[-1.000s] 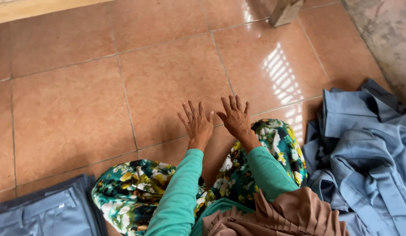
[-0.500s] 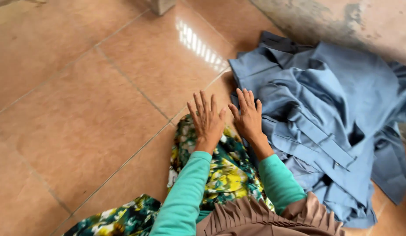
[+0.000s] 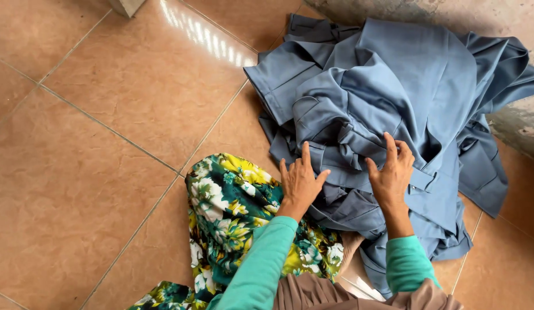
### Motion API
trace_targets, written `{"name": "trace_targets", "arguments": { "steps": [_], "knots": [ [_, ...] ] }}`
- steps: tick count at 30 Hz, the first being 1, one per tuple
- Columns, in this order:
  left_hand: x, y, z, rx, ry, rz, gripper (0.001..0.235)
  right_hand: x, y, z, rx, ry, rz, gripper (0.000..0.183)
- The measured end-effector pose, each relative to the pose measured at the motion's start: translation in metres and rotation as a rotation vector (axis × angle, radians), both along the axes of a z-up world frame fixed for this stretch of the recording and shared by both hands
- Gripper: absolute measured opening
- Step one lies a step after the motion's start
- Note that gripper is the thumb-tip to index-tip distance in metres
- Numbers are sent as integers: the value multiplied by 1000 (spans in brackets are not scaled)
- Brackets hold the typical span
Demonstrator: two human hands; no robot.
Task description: The person sits on the floor and folds multiple pairs of grey trousers by hand. They lay each pair flat, fold the legs together, and then fold the garment into a compact rectangle before stacking it with the others.
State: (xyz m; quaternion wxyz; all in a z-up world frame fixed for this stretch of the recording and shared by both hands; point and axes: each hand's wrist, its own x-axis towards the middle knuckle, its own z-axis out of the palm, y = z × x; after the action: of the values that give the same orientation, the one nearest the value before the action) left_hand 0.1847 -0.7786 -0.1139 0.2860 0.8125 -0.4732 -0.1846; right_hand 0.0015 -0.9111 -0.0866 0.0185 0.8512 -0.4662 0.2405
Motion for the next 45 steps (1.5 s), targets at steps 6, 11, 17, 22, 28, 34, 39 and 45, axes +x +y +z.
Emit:
{"name": "trace_targets", "arguments": {
  "steps": [6,11,17,22,28,34,39,45],
  "knots": [
    [20,-15,-76,-26,-82,163,48,10,-46,-23,145,-119,73,33],
    [109,29,-9,-266,127,510,43,93,-16,39,723,-626,78,22],
    [194,103,55,-543,250,766,45,223,18,71,1182,-1066,246,20],
    [230,165,40,-436,240,946,44,319,61,87,1308,-1065,390,19],
    [254,205,-34,-292,200,1000,41,338,82,68,1263,-585,803,48],
    [220,231,-9,-293,486,802,59,278,76,91,1050,142,1056,64],
    [186,251,31,-285,489,411,85,264,72,67,1036,310,921,38],
    [179,232,-8,-278,482,507,34,301,42,19,650,150,770,20]
  ]
}}
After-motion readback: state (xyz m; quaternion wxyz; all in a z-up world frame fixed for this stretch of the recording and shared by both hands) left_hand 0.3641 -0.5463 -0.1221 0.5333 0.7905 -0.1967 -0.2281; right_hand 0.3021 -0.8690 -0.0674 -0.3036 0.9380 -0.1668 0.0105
